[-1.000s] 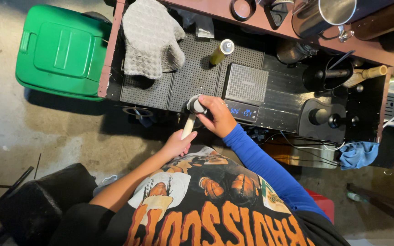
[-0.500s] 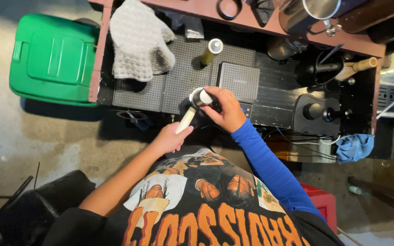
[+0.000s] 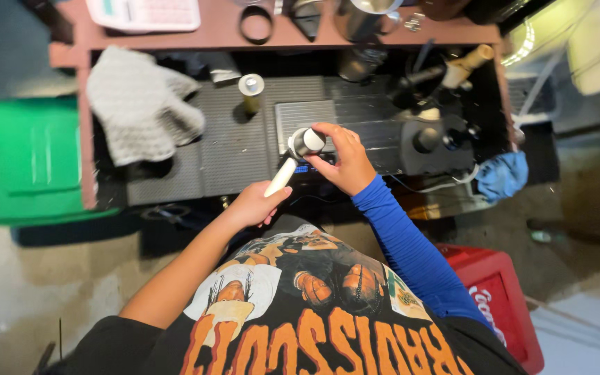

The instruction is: The person prepares an espresso shot by cleaning a portafilter, weighing coffee grounds, dosing the portafilter, and tamping the grounds. The person uses a scale, scoop, and tamper to measure and compress the coffee before inserting the portafilter into the espresso machine.

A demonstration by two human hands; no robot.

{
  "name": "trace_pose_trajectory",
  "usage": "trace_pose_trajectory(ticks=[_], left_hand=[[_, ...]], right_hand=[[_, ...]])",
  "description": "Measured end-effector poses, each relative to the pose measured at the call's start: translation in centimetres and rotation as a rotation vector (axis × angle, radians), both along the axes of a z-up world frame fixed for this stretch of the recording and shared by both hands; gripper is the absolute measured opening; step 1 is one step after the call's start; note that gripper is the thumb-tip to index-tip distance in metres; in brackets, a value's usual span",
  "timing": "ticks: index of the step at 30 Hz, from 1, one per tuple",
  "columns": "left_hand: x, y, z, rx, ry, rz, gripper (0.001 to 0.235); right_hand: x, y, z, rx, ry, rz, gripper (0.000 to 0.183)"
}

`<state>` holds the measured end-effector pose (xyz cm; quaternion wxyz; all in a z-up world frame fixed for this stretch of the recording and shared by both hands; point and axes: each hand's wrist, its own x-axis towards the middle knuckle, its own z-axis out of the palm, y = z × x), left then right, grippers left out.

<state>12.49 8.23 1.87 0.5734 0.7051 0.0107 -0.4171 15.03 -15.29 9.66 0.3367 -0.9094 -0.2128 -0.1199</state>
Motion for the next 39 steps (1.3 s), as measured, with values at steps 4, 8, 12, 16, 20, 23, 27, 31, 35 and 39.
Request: trace_pose_trajectory(ticks=[4, 8, 12, 16, 20, 23, 27, 31, 35, 39], left_hand=[[1.3, -3.5, 0.6, -0.020, -0.010, -0.054, 0.036], [2.5, -7.8, 1.0, 0.008, -0.043, -0.124, 0.040], [3.4, -12.6, 0.8, -0.049, -0.034, -0.138, 0.036], [3.8, -17.5, 0.9, -0.095, 0.000, -0.123, 0.039], [4.1, -21.9, 0.8, -0.078, 0.053, -0.081, 0.036], [3.8, -24.1, 0.2, -0.058, 0.072, -0.044, 0.038], [3.4, -26.6, -0.4, -0.027, 0.098, 0.055, 0.040], [2.1, -27.3, -0.5, 0.011, 0.109, 0.186, 0.040], [1.4, -27.3, 0.2, 0.047, 0.112, 0.270, 0.039], [1.1, -27.2, 1.0, 0.061, 0.062, 0.302, 0.039]], right_hand=[[-0.5, -3.4, 1.7, -0.007, -0.057, -0.077, 0.057], [-1.5, -8.0, 3.9, 0.122, -0.090, -0.198, 0.056], [-2.9, -16.3, 4.8, 0.235, -0.191, -0.456, 0.056], [-4.7, -29.2, 3.9, 0.274, -0.378, -0.547, 0.065], [-7.2, -44.2, 0.5, 0.646, -0.329, -0.754, 0.060], [-7.2, -52.9, -4.2, 0.664, -0.322, -0.802, 0.060], [-2.7, -59.0, -10.7, 0.539, -0.225, -0.785, 0.064], [4.6, -60.8, -14.3, 0.440, -0.130, -0.799, 0.062], [9.8, -61.3, -14.6, -0.047, -0.028, -1.001, 0.059], [7.4, -58.9, -13.7, 0.452, -0.325, -0.753, 0.051]])
